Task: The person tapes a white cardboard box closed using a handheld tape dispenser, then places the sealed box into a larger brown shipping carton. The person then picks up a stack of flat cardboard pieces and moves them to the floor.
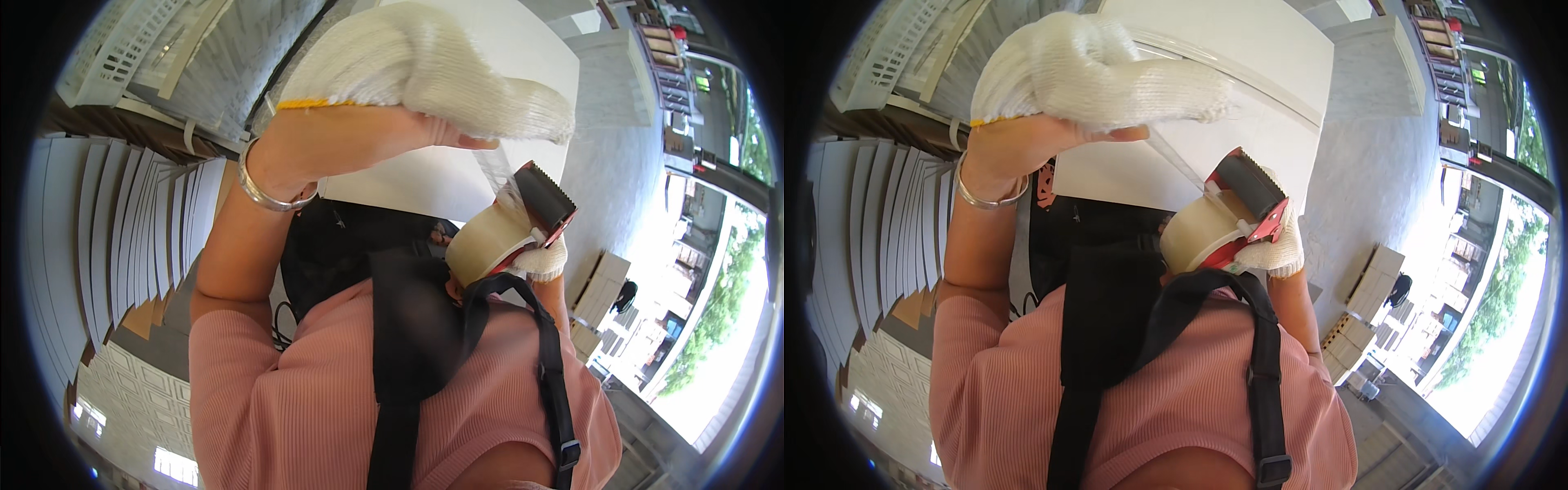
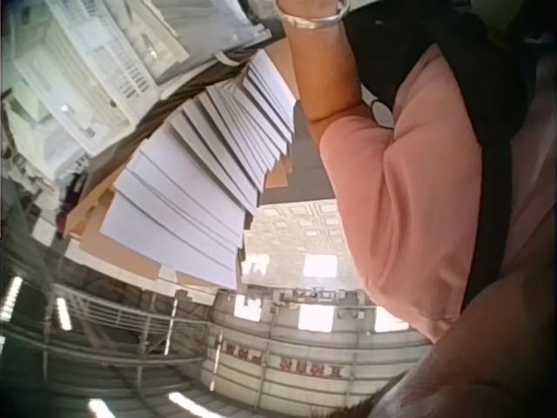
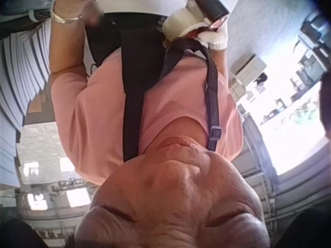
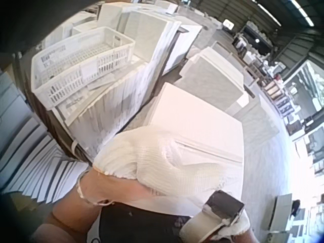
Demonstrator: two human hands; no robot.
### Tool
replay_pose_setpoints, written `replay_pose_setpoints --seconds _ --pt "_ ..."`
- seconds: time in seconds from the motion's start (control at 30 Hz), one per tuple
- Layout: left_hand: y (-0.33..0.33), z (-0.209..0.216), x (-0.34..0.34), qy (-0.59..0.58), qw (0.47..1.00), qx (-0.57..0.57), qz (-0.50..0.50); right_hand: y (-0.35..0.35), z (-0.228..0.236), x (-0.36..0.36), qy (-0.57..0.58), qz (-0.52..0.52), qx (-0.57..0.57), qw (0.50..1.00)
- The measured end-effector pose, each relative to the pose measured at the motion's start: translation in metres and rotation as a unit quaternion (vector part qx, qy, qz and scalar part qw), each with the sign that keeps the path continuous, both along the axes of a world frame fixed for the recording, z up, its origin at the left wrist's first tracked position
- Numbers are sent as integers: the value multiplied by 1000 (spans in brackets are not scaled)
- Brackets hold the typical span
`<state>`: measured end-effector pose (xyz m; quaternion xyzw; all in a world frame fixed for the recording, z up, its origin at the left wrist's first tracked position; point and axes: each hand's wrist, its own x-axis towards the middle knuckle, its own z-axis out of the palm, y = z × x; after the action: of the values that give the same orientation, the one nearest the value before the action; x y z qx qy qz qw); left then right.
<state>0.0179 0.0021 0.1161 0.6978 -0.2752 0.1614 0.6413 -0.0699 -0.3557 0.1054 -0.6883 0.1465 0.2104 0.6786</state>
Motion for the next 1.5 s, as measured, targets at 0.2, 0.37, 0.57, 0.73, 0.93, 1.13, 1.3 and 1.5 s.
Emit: replay_pose_setpoints --seconds 0.2,0.37,0.57,0.73,0.93,1.13,1.3,1.5 --pt "15 -7 -12 56 997 51 33 18 23 10 -45 69 46 996" --pt "30 3 -26 30 998 60 6 18 19 4 -86 46 30 995" --pt "43 25 -24 -88 974 210 15 14 14 -4 -219 207 -154 941" --pt "33 -12 -30 44 998 20 27 10 11 -6 -210 188 -1 959" --pt "34 -18 -13 2 998 41 39 11 15 -1 -165 222 -8 961" --pt "39 -11 6 -86 962 236 110 9 5 -14 -180 143 -35 972" --pt "16 8 24 -54 972 222 51 10 7 -14 -126 93 34 987" --pt "-2 31 50 -104 988 103 -43 -10 -11 -14 -105 92 -11 990"
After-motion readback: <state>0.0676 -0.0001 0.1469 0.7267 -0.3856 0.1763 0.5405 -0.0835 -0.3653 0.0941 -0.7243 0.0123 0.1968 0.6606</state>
